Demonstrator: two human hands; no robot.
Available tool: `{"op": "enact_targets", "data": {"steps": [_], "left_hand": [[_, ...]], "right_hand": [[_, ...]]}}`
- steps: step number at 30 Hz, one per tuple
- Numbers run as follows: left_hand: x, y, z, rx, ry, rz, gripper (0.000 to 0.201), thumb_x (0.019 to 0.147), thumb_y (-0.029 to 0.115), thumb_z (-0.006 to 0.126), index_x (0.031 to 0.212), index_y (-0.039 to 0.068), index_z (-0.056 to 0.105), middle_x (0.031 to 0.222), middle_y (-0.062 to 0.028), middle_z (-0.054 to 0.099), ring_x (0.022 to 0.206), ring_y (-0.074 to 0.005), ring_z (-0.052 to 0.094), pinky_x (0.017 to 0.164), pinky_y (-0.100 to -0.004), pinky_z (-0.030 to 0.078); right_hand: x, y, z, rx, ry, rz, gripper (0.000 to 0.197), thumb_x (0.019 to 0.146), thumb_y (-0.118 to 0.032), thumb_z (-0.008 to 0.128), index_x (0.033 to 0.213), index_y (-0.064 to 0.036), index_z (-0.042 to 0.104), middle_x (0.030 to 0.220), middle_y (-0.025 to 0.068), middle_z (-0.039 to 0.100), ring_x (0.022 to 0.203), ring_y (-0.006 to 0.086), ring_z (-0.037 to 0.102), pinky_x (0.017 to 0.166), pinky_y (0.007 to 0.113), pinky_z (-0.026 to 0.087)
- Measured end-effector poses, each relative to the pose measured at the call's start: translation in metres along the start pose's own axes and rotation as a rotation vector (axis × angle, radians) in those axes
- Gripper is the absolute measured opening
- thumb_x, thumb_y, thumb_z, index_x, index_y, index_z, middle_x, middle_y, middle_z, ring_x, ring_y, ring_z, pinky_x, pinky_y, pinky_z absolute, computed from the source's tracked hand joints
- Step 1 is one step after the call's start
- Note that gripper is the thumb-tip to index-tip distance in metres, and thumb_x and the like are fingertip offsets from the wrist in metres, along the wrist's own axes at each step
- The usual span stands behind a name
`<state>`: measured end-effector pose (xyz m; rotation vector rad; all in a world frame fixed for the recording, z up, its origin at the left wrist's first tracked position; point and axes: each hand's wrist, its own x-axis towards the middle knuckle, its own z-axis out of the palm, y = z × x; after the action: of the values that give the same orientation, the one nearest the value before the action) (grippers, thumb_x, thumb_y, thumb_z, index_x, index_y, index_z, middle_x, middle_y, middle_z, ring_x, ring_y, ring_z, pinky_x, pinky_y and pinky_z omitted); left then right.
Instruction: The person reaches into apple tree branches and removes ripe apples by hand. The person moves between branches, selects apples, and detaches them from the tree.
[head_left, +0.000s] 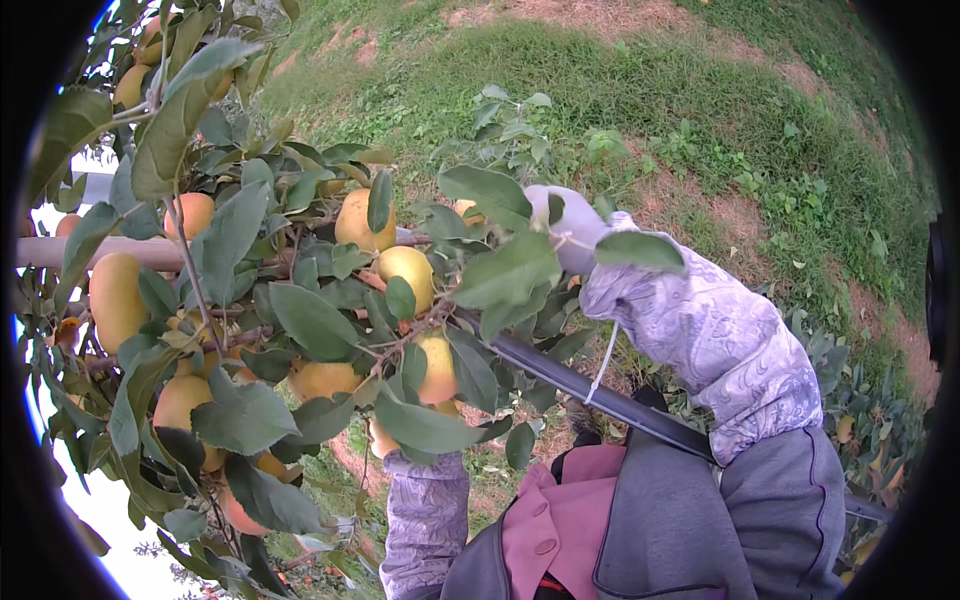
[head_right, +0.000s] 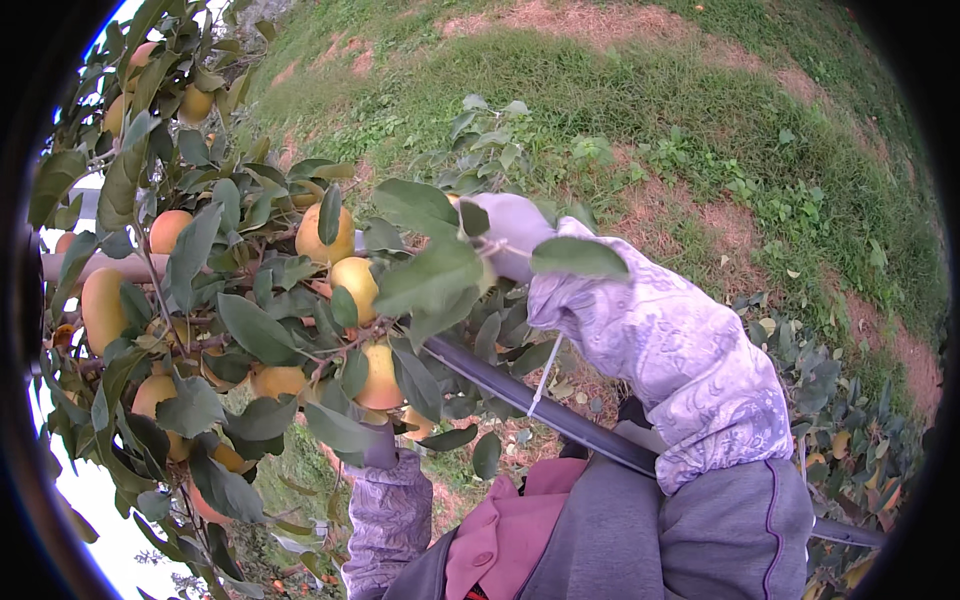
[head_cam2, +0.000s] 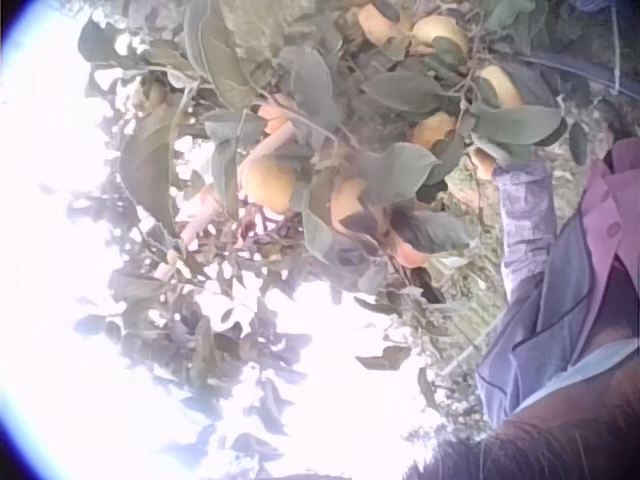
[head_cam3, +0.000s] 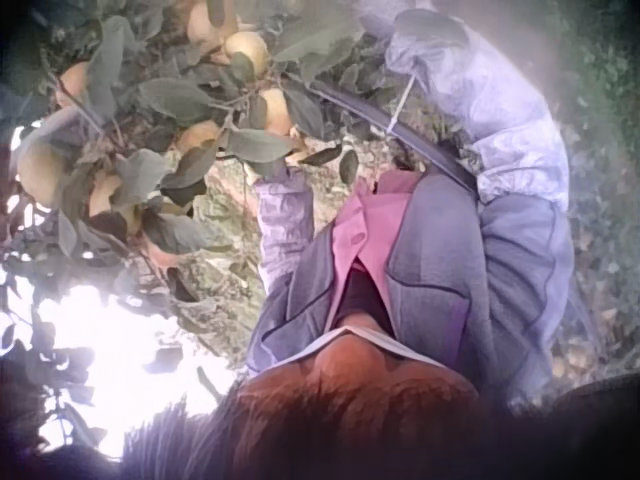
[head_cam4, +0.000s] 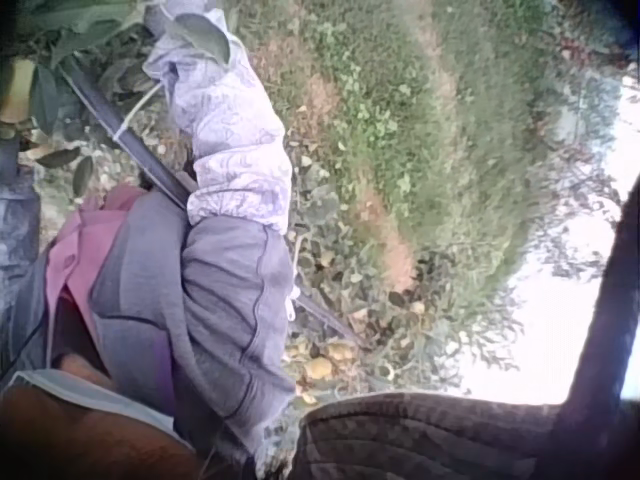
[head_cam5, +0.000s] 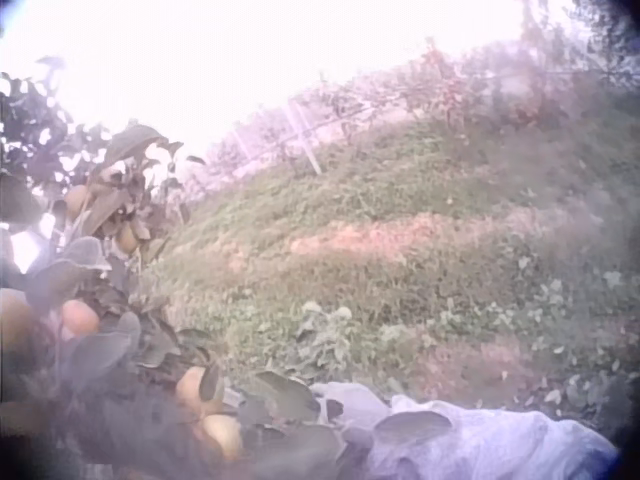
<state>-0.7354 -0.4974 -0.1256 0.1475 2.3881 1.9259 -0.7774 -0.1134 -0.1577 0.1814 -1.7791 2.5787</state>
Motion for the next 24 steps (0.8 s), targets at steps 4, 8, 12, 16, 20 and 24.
{"op": "enact_targets", "data": {"steps": [4, 8, 12, 16, 20, 24], "left_hand": [[0.009, 0.000, 0.005, 0.003, -0.003, 0.006, 0.046, 0.103, 0.028, 0.057, 0.138, 0.001, 0.051, 0.131, -0.0144, 0.059, 0.115, -0.0272, 0.063, 0.096, -0.0441, 0.054], [0.012, 0.011, -0.003, 0.054, 0.017, 0.016, 0.046, 0.103, 0.029, 0.057, 0.139, 0.001, 0.051, 0.131, -0.0145, 0.059, 0.115, -0.0275, 0.062, 0.097, -0.0444, 0.054], [0.019, 0.001, 0.018, 0.017, -0.008, 0.001, 0.047, 0.103, 0.030, 0.057, 0.139, 0.001, 0.050, 0.132, -0.0146, 0.058, 0.116, -0.0277, 0.062, 0.097, -0.0448, 0.054], [0.010, 0.001, 0.004, 0.025, 0.019, -0.015, 0.048, 0.103, 0.030, 0.057, 0.140, 0.001, 0.050, 0.133, -0.0146, 0.057, 0.116, -0.0279, 0.061, 0.098, -0.0452, 0.053], [0.000, -0.004, -0.002, -0.003, 0.029, -0.030, 0.048, 0.103, 0.031, 0.057, 0.140, 0.001, 0.049, 0.134, -0.0147, 0.057, 0.117, -0.0282, 0.061, 0.098, -0.0455, 0.053], [-0.007, -0.002, -0.010, 0.021, 0.043, -0.033, 0.049, 0.102, 0.031, 0.056, 0.140, 0.001, 0.049, 0.134, -0.0148, 0.056, 0.118, -0.0284, 0.061, 0.099, -0.0459, 0.053]], "right_hand": [[0.021, -0.005, -0.014, 0.189, -0.344, -0.034, 0.026, 0.095, -0.018, 0.065, 0.117, -0.0042, 0.068, 0.107, 0.0116, 0.068, 0.087, 0.0212, 0.067, 0.072, 0.032, 0.057], [0.036, -0.054, 0.042, 0.043, -0.583, -0.084, 0.025, 0.094, -0.018, 0.065, 0.115, -0.0035, 0.069, 0.104, 0.0105, 0.069, 0.087, 0.0208, 0.067, 0.073, 0.032, 0.057], [0.021, -0.068, 0.040, -0.137, -0.541, -0.090, 0.025, 0.094, -0.017, 0.065, 0.113, -0.0028, 0.070, 0.102, 0.0094, 0.070, 0.088, 0.0204, 0.068, 0.073, 0.032, 0.057], [0.010, -0.056, 0.055, -0.128, -0.431, -0.043, 0.024, 0.094, -0.017, 0.065, 0.112, -0.0021, 0.072, 0.099, 0.0083, 0.071, 0.089, 0.0199, 0.068, 0.074, 0.033, 0.057], [-0.003, -0.046, 0.064, -0.196, -0.279, 0.048, 0.024, 0.094, -0.017, 0.066, 0.110, -0.0013, 0.073, 0.097, 0.0072, 0.073, 0.090, 0.0195, 0.069, 0.074, 0.033, 0.057], [-0.022, -0.011, 0.057, -0.355, -0.180, 0.090, 0.024, 0.093, -0.017, 0.066, 0.109, -0.0006, 0.074, 0.094, 0.0061, 0.074, 0.090, 0.0190, 0.070, 0.074, 0.033, 0.057]]}}
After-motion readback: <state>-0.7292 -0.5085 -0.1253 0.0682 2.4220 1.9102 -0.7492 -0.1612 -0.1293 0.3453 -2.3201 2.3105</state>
